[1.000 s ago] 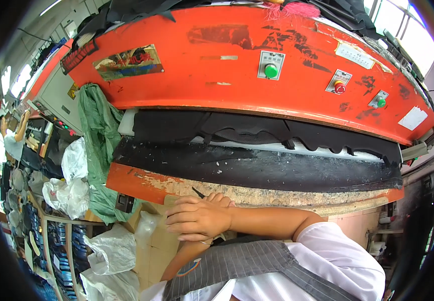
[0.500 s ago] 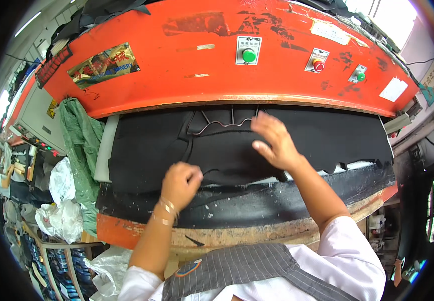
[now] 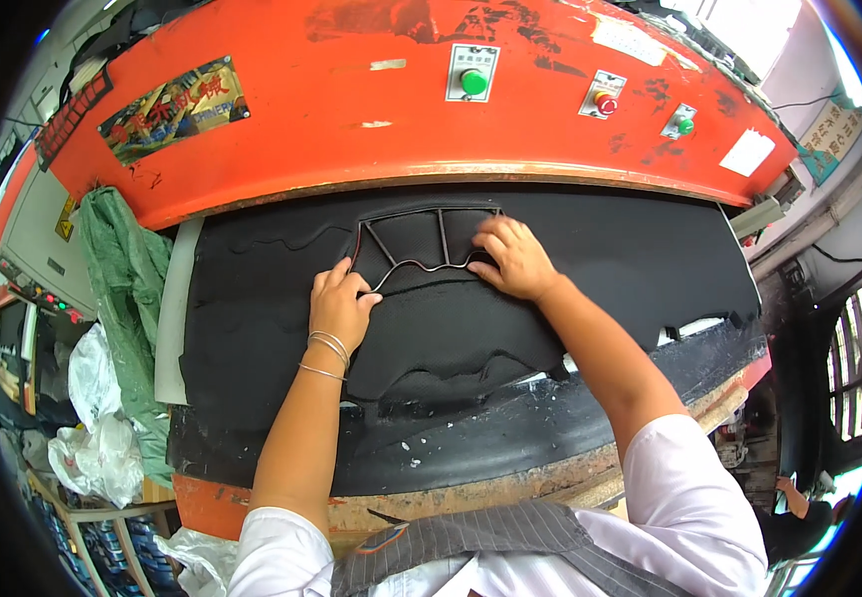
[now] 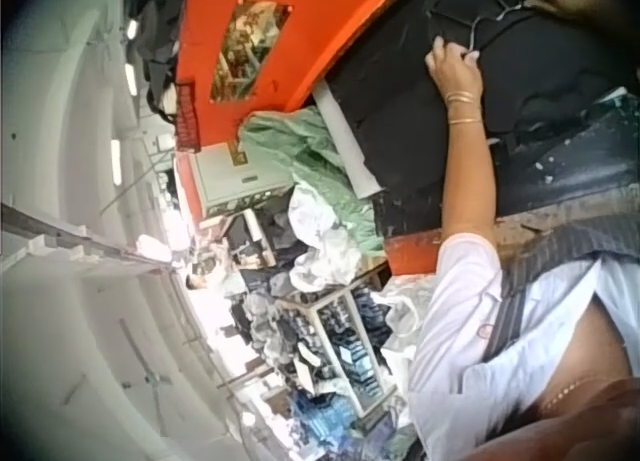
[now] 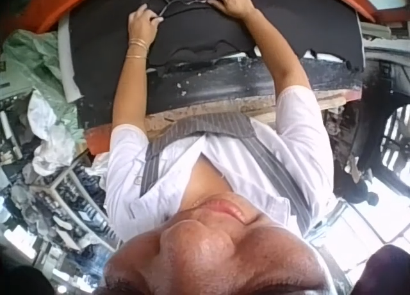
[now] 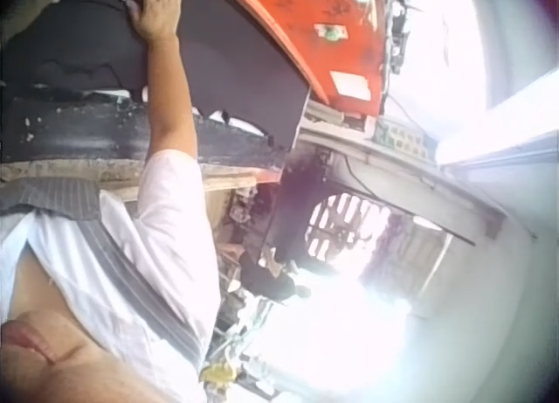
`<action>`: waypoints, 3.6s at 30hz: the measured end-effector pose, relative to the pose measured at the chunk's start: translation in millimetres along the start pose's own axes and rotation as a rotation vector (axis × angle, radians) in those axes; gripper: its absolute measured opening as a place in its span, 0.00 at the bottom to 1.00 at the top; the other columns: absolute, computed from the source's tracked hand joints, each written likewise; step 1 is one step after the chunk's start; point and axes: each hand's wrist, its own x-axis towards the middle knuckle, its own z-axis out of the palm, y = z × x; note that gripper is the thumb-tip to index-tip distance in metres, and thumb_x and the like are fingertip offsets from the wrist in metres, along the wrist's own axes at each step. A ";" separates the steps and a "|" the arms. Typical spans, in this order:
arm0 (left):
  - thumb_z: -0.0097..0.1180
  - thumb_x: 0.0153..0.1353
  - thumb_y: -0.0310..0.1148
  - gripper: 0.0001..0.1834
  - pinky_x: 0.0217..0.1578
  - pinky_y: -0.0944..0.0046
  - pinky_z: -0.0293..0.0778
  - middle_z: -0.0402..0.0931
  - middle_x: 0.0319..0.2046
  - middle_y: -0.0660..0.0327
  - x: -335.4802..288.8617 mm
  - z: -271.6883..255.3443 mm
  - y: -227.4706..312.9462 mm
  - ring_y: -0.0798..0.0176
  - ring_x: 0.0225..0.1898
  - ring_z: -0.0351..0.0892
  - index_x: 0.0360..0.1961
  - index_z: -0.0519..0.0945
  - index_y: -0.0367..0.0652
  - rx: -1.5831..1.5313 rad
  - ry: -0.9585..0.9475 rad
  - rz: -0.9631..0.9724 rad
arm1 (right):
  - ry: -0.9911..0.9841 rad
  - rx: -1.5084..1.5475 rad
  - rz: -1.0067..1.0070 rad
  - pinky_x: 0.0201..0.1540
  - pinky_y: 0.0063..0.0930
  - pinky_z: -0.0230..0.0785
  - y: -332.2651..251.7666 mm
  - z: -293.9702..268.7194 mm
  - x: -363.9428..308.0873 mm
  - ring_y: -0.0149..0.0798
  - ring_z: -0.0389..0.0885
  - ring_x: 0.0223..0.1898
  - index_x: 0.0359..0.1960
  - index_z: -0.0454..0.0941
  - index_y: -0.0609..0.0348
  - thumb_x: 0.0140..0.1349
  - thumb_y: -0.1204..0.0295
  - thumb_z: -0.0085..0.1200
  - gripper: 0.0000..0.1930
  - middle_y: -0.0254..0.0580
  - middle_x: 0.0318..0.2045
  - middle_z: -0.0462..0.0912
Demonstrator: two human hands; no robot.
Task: Cutting shoe parts from black fabric using an industrial machine and metal dies, and sorting them into bags.
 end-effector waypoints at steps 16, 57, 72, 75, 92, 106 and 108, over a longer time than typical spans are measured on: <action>0.68 0.46 0.35 0.10 0.58 0.53 0.62 0.74 0.56 0.49 7.7 1.0 1.6 0.49 0.54 0.72 0.28 0.82 0.42 0.038 0.020 -0.032 | 0.229 0.006 0.113 0.58 0.48 0.56 5.1 -58.5 6.5 0.50 0.69 0.55 0.45 0.78 0.54 0.62 0.57 0.54 0.17 0.45 0.48 0.76; 0.51 0.62 0.50 0.31 0.67 0.41 0.47 0.59 0.67 0.52 -32.4 131.3 294.5 0.47 0.70 0.52 0.64 0.68 0.51 0.294 -0.444 0.289 | 0.237 0.458 1.093 0.52 0.49 0.67 162.0 -146.1 -175.4 0.69 0.75 0.47 0.43 0.74 0.77 0.68 0.57 0.43 0.25 0.75 0.40 0.77; 0.44 0.66 0.46 0.29 0.67 0.41 0.45 0.57 0.69 0.56 -6.6 169.1 349.2 0.47 0.70 0.51 0.66 0.65 0.49 0.459 -0.377 0.144 | 0.494 -0.290 1.041 0.65 0.53 0.50 313.4 -193.4 -399.2 0.52 0.61 0.65 0.61 0.68 0.56 0.63 0.51 0.50 0.30 0.51 0.61 0.68; 0.44 0.66 0.44 0.29 0.68 0.42 0.43 0.57 0.69 0.55 -13.2 169.7 349.2 0.48 0.71 0.50 0.67 0.64 0.48 0.514 -0.344 0.137 | 0.119 -0.392 1.266 0.68 0.60 0.40 334.2 -195.3 -409.3 0.52 0.53 0.70 0.64 0.66 0.49 0.64 0.44 0.42 0.32 0.49 0.65 0.64; 0.56 0.65 0.36 0.11 0.42 0.66 0.73 0.75 0.43 0.57 -62.8 177.1 375.2 0.63 0.38 0.74 0.43 0.74 0.40 -1.551 0.070 -0.993 | 1.325 1.269 1.571 0.55 0.44 0.67 438.6 -263.1 -502.8 0.50 0.76 0.54 0.54 0.71 0.76 0.56 0.63 0.62 0.31 0.57 0.53 0.77; 0.62 0.61 0.41 0.23 0.46 0.57 0.73 0.78 0.42 0.56 -46.2 201.3 373.0 0.60 0.43 0.77 0.48 0.76 0.32 -1.129 0.103 -1.066 | 1.037 0.652 1.702 0.52 0.37 0.70 482.8 -247.1 -511.3 0.46 0.81 0.43 0.47 0.76 0.70 0.54 0.72 0.60 0.20 0.61 0.44 0.80; 0.61 0.63 0.40 0.17 0.42 0.61 0.71 0.79 0.38 0.62 -58.6 200.2 368.0 0.66 0.38 0.75 0.45 0.78 0.37 -1.051 0.151 -0.995 | 0.927 0.168 1.688 0.53 0.44 0.69 462.3 -247.9 -510.7 0.55 0.78 0.47 0.52 0.71 0.73 0.52 0.69 0.62 0.28 0.66 0.45 0.77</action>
